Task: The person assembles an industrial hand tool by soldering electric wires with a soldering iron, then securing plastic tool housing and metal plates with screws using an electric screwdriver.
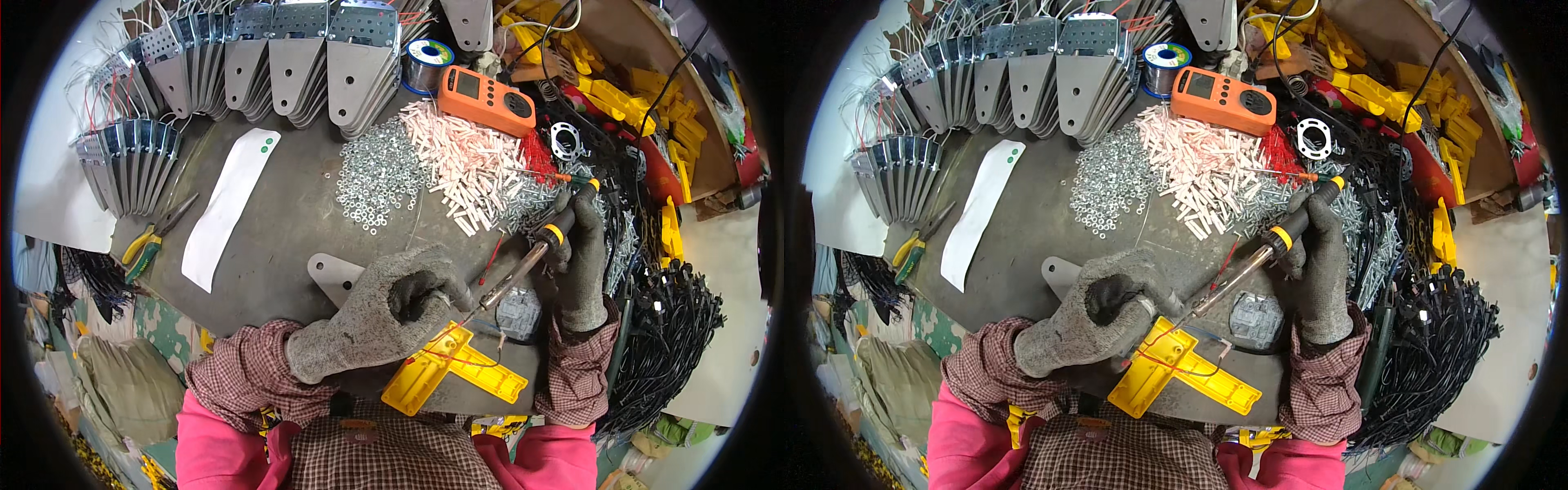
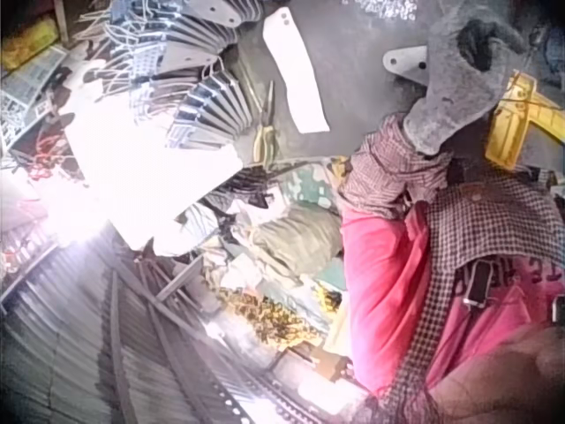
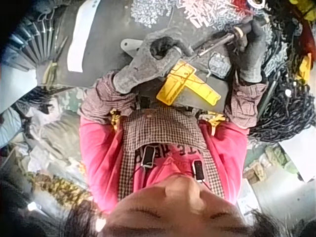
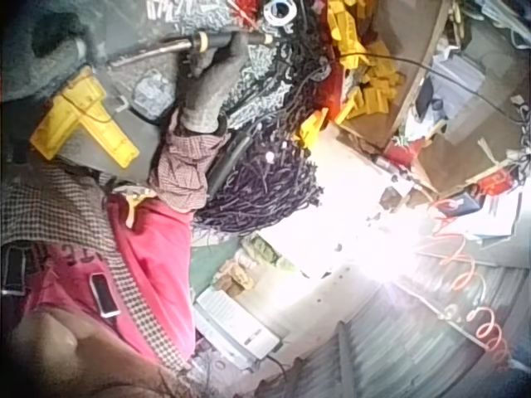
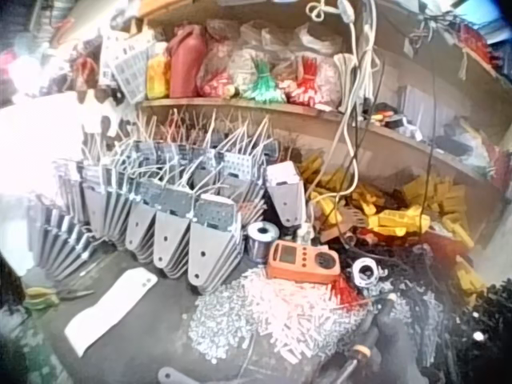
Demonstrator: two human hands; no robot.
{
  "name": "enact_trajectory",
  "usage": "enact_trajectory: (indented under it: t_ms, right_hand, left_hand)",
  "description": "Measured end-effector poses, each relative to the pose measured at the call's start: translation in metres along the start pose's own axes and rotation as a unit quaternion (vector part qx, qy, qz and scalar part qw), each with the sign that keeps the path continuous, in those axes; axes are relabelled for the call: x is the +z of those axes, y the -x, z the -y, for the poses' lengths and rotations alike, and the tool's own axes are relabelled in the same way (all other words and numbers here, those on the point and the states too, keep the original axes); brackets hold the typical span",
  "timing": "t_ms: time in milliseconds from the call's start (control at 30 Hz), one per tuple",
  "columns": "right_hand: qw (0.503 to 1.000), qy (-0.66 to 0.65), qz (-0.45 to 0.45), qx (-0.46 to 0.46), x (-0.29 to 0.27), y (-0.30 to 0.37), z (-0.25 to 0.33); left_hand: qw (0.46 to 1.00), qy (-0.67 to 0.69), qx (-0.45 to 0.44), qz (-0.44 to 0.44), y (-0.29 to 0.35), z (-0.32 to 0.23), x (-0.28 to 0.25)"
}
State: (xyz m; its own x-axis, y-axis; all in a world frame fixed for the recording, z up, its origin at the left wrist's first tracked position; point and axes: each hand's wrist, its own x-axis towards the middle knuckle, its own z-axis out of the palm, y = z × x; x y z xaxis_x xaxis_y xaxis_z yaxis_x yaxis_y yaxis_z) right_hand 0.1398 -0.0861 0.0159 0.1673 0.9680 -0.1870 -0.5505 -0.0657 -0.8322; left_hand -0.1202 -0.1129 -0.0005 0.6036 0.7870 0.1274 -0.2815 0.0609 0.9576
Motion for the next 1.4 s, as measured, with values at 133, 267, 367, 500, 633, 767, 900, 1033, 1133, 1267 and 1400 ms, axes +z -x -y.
enact_trajectory:
  t_ms: [133,267,367,500,633,767,900,1033,1133,1267,1400]
  right_hand:
    - [1.0,0.019,-0.017,-0.012,0.003,0.003,0.009]
    - [0.983,0.156,-0.067,-0.069,-0.016,0.007,0.032]
    - [0.986,0.139,-0.019,-0.092,-0.019,0.01,0.033]
    - [0.989,0.133,-0.042,-0.054,0.003,0.024,0.029]
    - [0.99,0.134,0.007,-0.051,0.003,0.027,0.025]
    - [0.991,0.131,0.015,-0.037,0.007,0.031,0.025]
    - [0.988,0.149,0.015,-0.029,0.01,0.035,0.025]
    - [0.987,0.154,0.004,-0.037,0.013,0.037,0.024]
    - [0.985,0.167,0.013,-0.036,0.013,0.036,0.025]
    - [0.986,0.163,0.019,-0.037,0.013,0.037,0.023]
    - [0.983,0.182,0.004,-0.032,0.021,0.039,0.024]
  left_hand:
    - [0.996,-0.046,0.066,-0.049,0.007,-0.008,-0.004]
    - [0.961,-0.267,0.034,-0.057,0.02,-0.044,-0.01]
    - [0.936,-0.324,0.13,-0.045,0.02,-0.042,0.006]
    - [0.93,-0.332,0.155,-0.013,0.024,-0.036,0.018]
    - [0.923,-0.346,0.17,-0.001,0.025,-0.032,0.021]
    - [0.932,-0.336,0.136,0.021,0.027,-0.035,0.023]
    - [0.914,-0.373,0.159,0.004,0.028,-0.031,0.027]
    - [0.922,-0.36,0.144,0.011,0.029,-0.032,0.028]
    - [0.913,-0.378,0.155,0.004,0.031,-0.032,0.029]
    - [0.92,-0.359,0.155,0.005,0.031,-0.027,0.027]
    - [0.909,-0.389,0.147,0.014,0.033,-0.035,0.024]
